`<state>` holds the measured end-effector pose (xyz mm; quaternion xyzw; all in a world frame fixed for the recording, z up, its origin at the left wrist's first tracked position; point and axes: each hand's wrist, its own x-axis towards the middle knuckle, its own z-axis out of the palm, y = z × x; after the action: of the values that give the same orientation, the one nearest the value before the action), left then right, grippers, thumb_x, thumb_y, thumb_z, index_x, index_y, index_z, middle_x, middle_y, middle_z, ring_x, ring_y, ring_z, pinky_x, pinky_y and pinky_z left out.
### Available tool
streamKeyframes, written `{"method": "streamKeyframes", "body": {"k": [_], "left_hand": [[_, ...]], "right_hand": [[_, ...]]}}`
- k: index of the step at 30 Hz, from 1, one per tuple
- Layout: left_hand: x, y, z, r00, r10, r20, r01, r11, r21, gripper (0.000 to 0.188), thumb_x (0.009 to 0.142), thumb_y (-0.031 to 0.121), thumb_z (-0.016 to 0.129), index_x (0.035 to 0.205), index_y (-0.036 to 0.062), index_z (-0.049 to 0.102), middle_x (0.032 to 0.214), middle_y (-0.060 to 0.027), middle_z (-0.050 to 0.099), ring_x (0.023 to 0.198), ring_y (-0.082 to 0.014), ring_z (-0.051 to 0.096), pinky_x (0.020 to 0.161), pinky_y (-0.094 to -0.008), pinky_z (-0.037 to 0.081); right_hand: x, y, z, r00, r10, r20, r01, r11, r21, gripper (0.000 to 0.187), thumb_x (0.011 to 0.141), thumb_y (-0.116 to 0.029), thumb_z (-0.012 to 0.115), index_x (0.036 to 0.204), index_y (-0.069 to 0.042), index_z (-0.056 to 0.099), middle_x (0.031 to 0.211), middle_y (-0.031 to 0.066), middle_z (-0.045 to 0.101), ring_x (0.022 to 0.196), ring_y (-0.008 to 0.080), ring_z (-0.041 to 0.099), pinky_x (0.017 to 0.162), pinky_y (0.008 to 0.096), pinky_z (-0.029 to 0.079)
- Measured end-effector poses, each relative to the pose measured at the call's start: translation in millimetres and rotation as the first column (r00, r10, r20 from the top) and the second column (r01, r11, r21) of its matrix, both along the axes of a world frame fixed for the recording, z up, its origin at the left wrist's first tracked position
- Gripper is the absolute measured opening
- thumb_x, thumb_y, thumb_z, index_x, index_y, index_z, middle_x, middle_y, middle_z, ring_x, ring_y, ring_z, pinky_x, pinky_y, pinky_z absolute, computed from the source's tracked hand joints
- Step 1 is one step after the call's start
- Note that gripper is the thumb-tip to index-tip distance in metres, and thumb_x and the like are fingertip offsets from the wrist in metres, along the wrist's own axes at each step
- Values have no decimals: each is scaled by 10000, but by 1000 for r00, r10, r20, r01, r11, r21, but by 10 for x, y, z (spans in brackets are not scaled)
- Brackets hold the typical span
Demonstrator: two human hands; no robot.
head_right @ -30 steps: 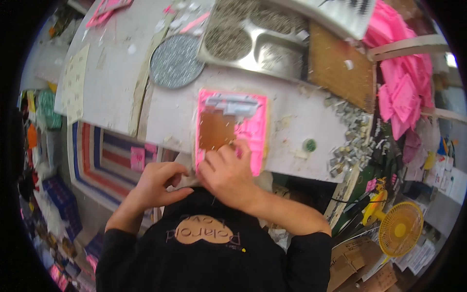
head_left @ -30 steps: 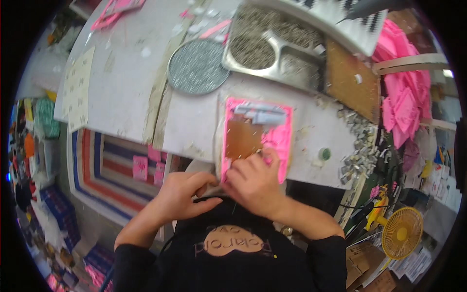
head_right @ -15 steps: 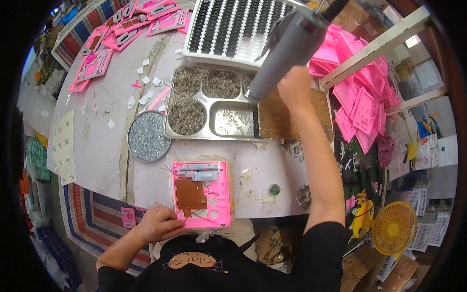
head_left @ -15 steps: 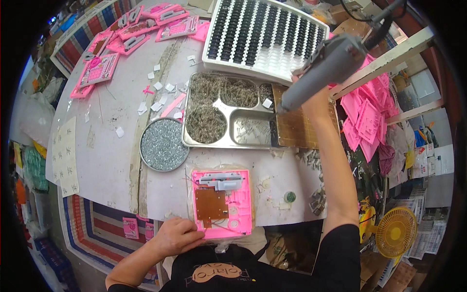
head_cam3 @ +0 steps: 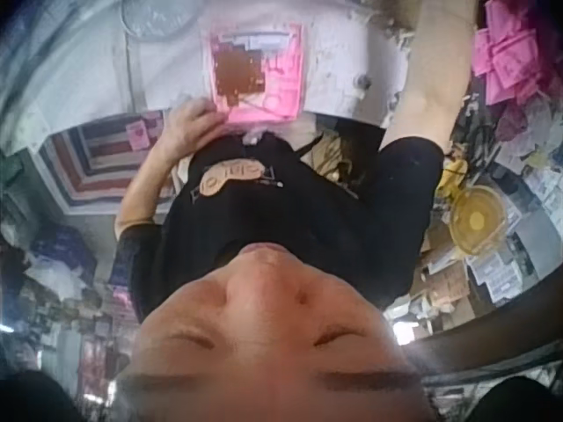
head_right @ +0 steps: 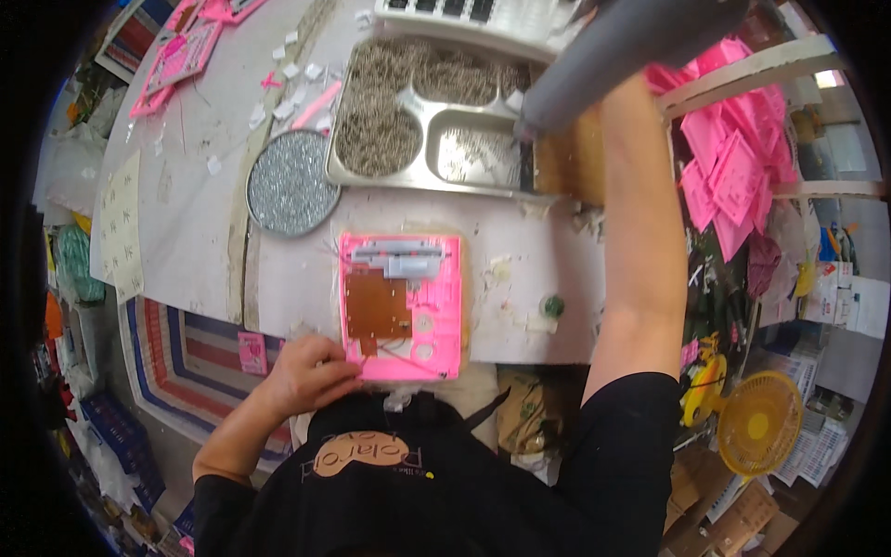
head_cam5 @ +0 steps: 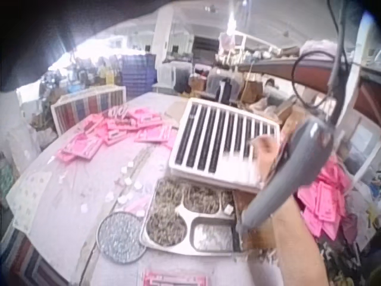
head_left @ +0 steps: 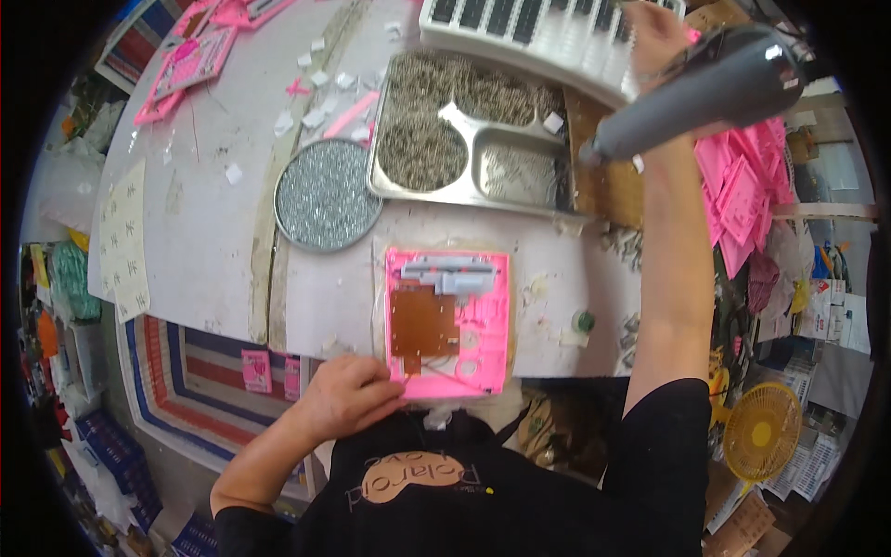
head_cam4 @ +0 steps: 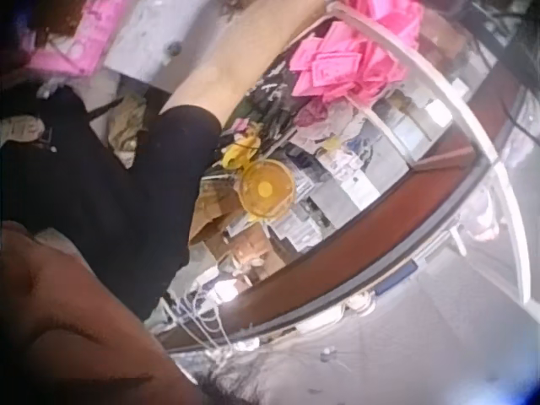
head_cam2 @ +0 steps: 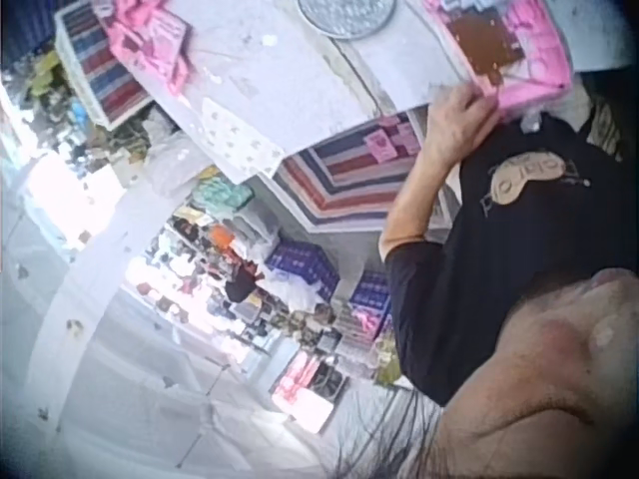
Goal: Assembling internal components and soldering wires of a toy camera.
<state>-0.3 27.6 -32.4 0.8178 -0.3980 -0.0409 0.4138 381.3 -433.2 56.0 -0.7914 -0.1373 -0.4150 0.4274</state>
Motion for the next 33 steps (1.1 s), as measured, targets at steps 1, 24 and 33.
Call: {"method": "streamKeyframes", "body": {"k": [1, 24, 33], "left_hand": [[-30, 31, 14, 1000, 7, -15, -7, 1000, 11, 188, 803, 171, 848, 943, 118, 733, 875, -41, 623, 743, -249, 645, 629, -378, 506], [13, 29, 124, 1000, -22, 12, 21, 996, 82, 237, 773, 162, 855, 964, 110, 725, 858, -42, 593, 731, -249, 624, 620, -383, 497], [243, -45, 475, 973, -128, -194, 171, 960, 222, 226, 793, 164, 839, 977, 107, 722, 829, -70, 627, 749, -314, 648, 666, -418, 511]], "right_hand": [[-368, -4, -24, 990, 111, -85, -88, 968, 237, 191, 967, -147, 722, 1081, 5, 701, 1012, 69, 725, 901, 178, 693, 849, 311, 532], [-3803, 1555, -592, 755, 382, -533, -594, 743, -310, 284, 717, -142, 879, 975, -121, 763, 1086, 31, 717, 996, 294, 602, 868, 405, 490], [-3044, 769, -770, 817, -324, -478, -45, 790, -612, 176, 873, -250, 768, 950, -94, 742, 746, 109, 706, 678, 301, 692, 591, 411, 523]]}}
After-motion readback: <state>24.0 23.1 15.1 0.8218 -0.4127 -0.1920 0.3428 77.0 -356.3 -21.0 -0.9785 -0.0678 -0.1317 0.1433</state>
